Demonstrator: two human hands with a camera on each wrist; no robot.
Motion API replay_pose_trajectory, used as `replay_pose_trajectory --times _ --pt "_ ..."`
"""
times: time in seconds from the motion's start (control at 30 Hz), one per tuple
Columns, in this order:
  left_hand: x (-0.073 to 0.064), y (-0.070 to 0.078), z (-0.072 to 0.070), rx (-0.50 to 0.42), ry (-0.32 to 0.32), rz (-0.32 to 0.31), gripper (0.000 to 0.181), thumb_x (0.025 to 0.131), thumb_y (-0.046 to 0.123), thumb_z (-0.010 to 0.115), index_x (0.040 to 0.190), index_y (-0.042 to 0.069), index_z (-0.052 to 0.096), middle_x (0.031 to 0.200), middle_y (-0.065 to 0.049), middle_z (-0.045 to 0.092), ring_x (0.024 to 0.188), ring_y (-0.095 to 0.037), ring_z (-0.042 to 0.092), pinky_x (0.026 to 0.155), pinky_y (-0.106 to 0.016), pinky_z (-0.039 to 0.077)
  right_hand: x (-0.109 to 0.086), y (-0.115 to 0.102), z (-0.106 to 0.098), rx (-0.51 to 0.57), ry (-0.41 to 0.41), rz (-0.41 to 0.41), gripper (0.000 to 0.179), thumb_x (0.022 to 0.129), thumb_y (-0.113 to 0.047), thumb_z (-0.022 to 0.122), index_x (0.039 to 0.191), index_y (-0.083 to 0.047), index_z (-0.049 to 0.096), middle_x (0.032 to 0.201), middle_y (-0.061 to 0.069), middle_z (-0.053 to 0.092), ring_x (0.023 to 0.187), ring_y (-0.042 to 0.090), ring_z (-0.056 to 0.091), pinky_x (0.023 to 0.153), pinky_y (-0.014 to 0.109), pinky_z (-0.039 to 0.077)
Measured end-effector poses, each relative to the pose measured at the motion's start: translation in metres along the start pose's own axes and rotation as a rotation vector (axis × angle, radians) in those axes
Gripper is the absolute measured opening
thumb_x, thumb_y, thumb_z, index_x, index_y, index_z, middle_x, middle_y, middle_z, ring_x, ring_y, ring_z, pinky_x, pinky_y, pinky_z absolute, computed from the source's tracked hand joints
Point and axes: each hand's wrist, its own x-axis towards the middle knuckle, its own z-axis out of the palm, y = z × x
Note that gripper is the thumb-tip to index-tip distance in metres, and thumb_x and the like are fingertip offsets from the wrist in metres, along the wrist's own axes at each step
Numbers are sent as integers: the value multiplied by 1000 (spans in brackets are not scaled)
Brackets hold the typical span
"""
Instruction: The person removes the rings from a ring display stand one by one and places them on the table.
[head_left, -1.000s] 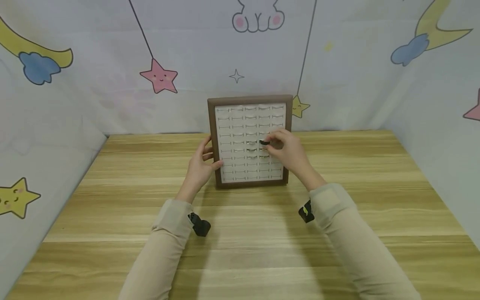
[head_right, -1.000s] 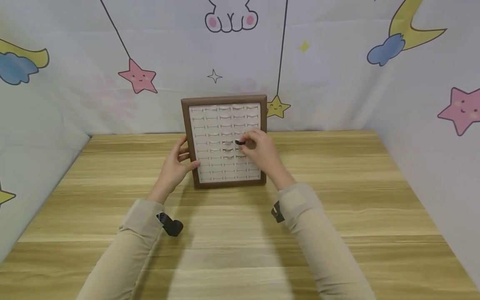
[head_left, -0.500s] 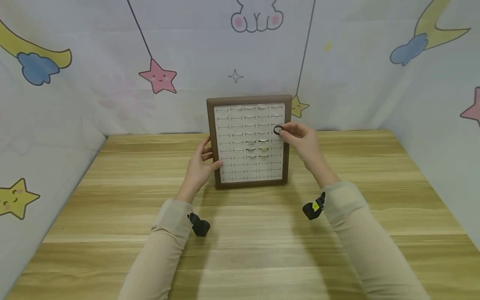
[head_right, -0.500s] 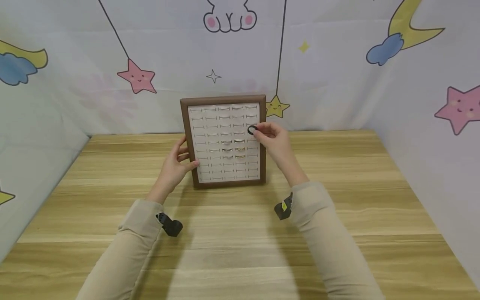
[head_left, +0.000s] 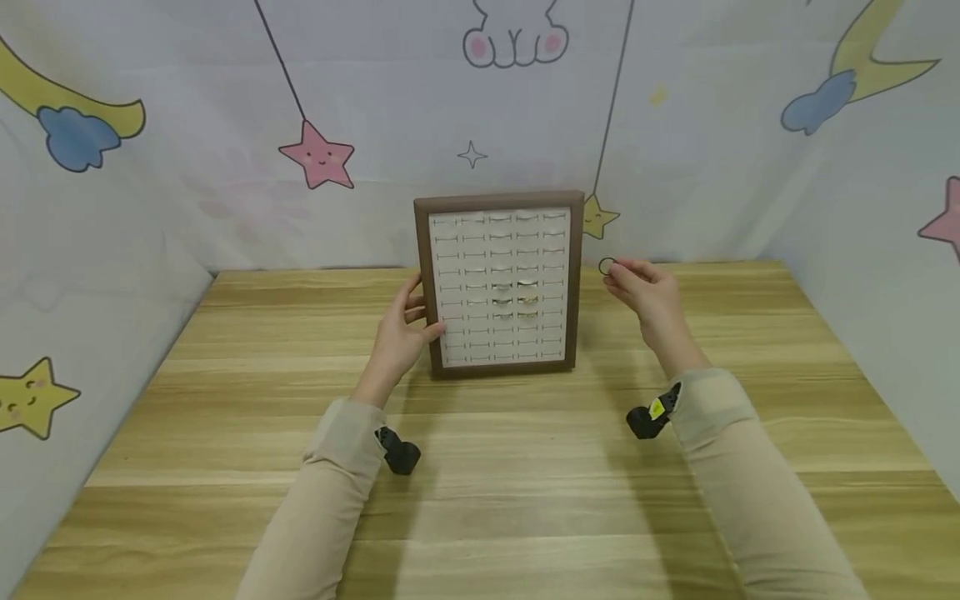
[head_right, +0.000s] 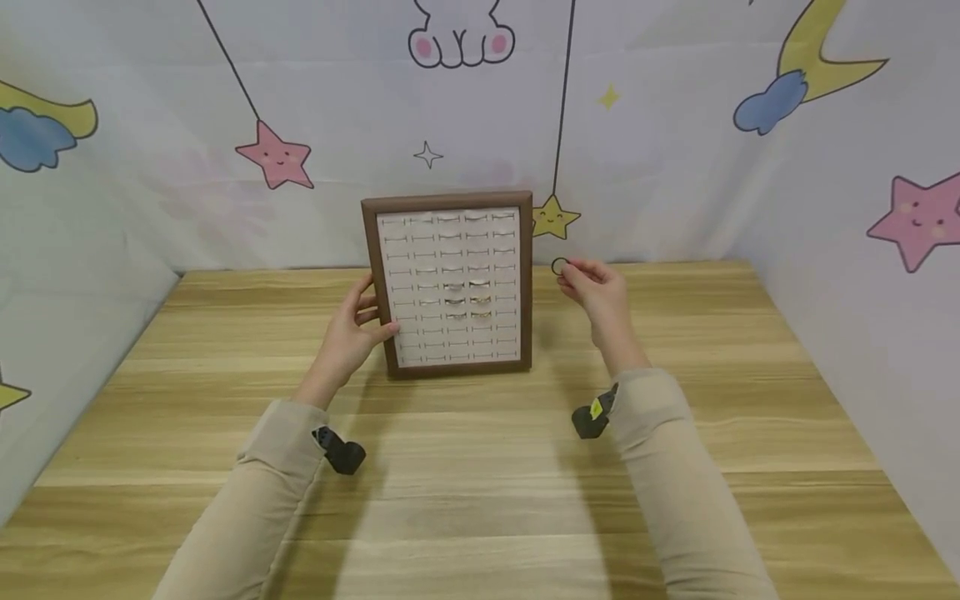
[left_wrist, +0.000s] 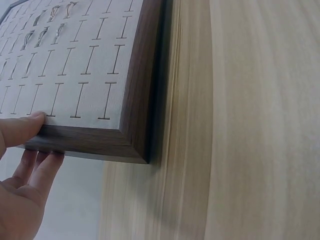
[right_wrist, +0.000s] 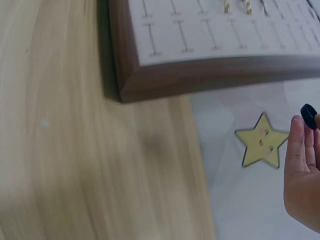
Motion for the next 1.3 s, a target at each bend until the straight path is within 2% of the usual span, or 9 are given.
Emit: replay_pose_trajectory --times 0.17,0.33,0.4,0.47,0.57,0.67,0.83,1.07,1.3 --pt "-1 0 -1 -7 4 9 83 86 -2 66 152 24 23 140 -16 47 130 -32 48 102 -44 49 -1 6 -21 -105 40 105 6 93 -4 58 98 -6 60 80 -7 67 73 0 68 75 10 54" --pt "0 -1 0 -14 5 13 83 86 -3 66 152 24 24 139 -16 47 130 -32 48 102 -44 49 -5 14 -39 -248 62 221 29 95 -8 56 121 3 53 78 -11 65 72 -3 66 75 8 53" --pt "0 -1 0 -14 5 9 83 86 -3 66 152 24 24 139 -16 47 130 -32 48 102 -44 49 -6 17 -45 -277 69 256 27 95 -8 56 120 2 54 76 -12 65 71 -4 65 75 9 54" --pt "0 -1 0 -18 6 3 83 86 -3 66 152 25 24 139 -15 47 130 -32 47 102 -43 49 -6 21 -49 -264 72 279 15 94 -6 56 108 -2 58 74 -11 66 71 -3 66 76 11 55" --pt "0 -2 0 -20 3 -1 83 86 -3 66 152 26 24 140 -15 46 131 -31 47 102 -43 49 -7 28 -52 -245 53 292 7 93 -2 56 98 -4 61 75 -8 66 72 -1 67 78 13 55" --pt "0 -2 0 -18 -2 -5 84 86 -2 66 152 26 23 141 -14 45 131 -31 46 103 -44 48 -6 35 -52 -255 17 297 18 93 1 54 110 5 60 77 -7 65 75 0 67 79 13 55" --pt "0 -1 0 -14 -5 -8 83 87 -1 65 152 27 22 142 -15 45 132 -31 46 103 -44 48 -4 41 -49 -326 -10 317 43 94 1 54 131 18 43 76 -9 64 73 -2 66 78 12 55" --pt "0 0 1 -22 1 -5 83 86 -2 66 152 25 23 141 -16 46 131 -32 46 103 -43 48 -2 44 -49 -459 -22 339 46 94 -1 53 134 19 41 74 -13 60 70 -6 63 74 9 54" --pt "-1 0 0 -19 2 2 83 86 -2 65 153 24 22 141 -16 45 132 -32 46 103 -43 48 -2 44 -49 -468 -41 331 46 94 1 52 133 21 39 70 -13 62 68 -6 63 73 9 54"
